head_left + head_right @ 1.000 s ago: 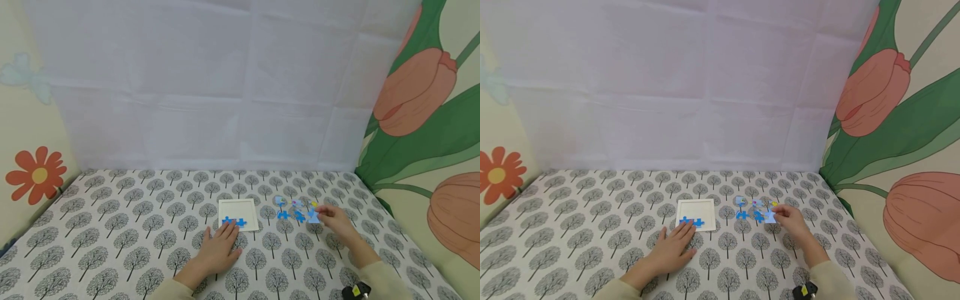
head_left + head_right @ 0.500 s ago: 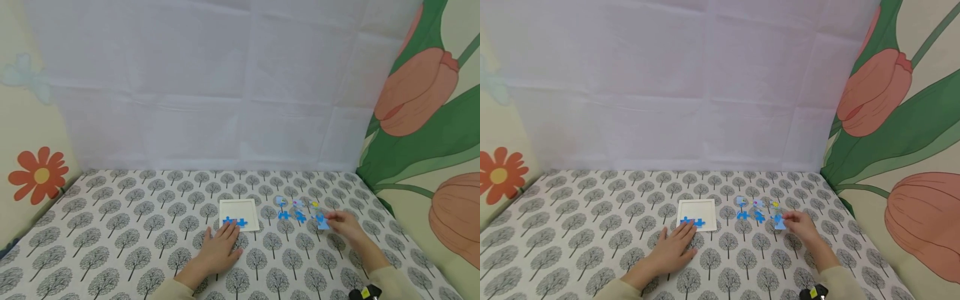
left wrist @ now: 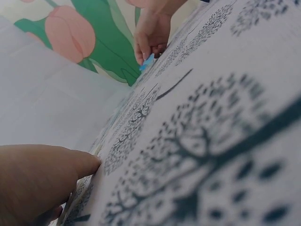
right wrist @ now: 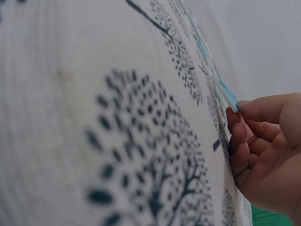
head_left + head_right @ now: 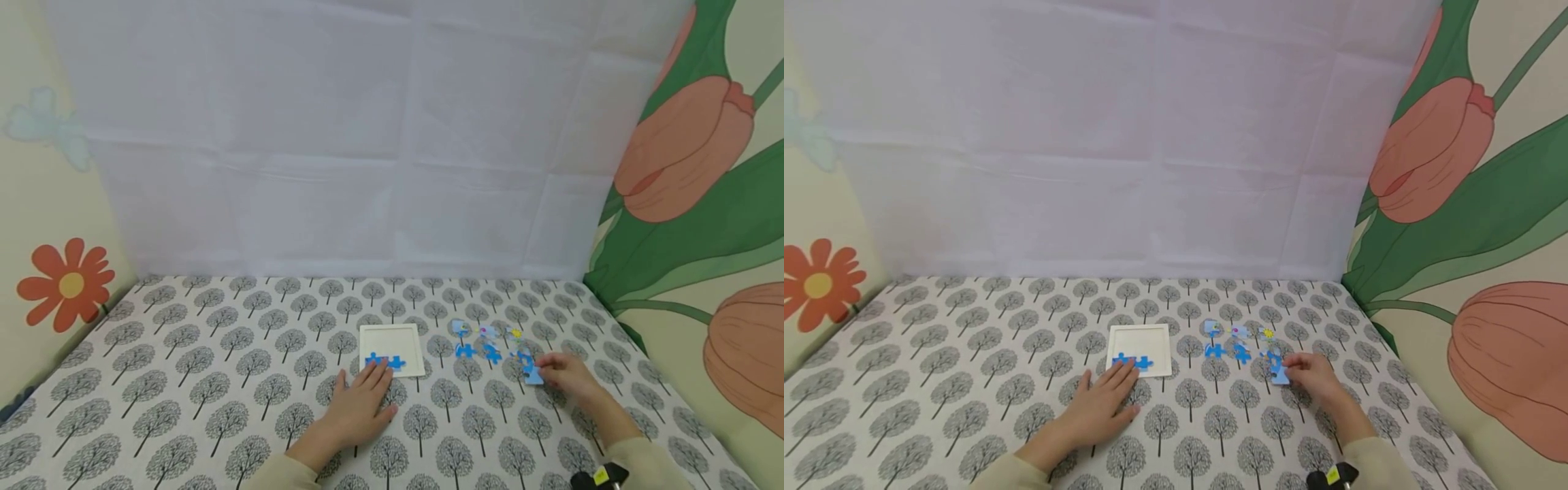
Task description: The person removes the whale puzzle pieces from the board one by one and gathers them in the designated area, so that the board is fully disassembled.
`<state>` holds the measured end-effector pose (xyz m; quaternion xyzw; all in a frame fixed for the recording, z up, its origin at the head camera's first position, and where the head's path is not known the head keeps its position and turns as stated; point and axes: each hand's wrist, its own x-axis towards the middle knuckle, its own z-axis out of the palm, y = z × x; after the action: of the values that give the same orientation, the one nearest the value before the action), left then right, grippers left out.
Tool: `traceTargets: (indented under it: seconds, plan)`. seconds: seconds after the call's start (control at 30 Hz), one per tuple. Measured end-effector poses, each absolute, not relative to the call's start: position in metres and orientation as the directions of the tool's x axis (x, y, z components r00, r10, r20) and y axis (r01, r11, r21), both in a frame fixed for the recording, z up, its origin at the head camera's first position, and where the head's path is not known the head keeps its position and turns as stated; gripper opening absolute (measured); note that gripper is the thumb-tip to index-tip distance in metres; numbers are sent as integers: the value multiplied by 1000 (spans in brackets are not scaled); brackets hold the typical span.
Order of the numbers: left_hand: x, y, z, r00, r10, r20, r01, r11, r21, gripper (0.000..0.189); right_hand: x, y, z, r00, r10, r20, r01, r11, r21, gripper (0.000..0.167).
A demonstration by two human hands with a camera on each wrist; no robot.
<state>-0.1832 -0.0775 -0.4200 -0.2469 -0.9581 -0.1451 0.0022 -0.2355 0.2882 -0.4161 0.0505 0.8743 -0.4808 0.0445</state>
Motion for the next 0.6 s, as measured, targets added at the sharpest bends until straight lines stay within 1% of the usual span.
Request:
traceTargets:
  seconds: [0.23,0.47,0.6]
  plan:
    - [-183,-78,-420,-875,476,90,481,832,277,59,-235,289,-419,-991,42,-127,129,541,-831,12]
    - [-184,-79,-420,-876,475,84,478,831,285,59,-233,288,-420,-998,-22,-62,39,561,-827,11]
    - [-184,-80,-420,-876,474,85,478,832,281,59,-233,288,-421,-998,-12,-62,45,559,-828,11]
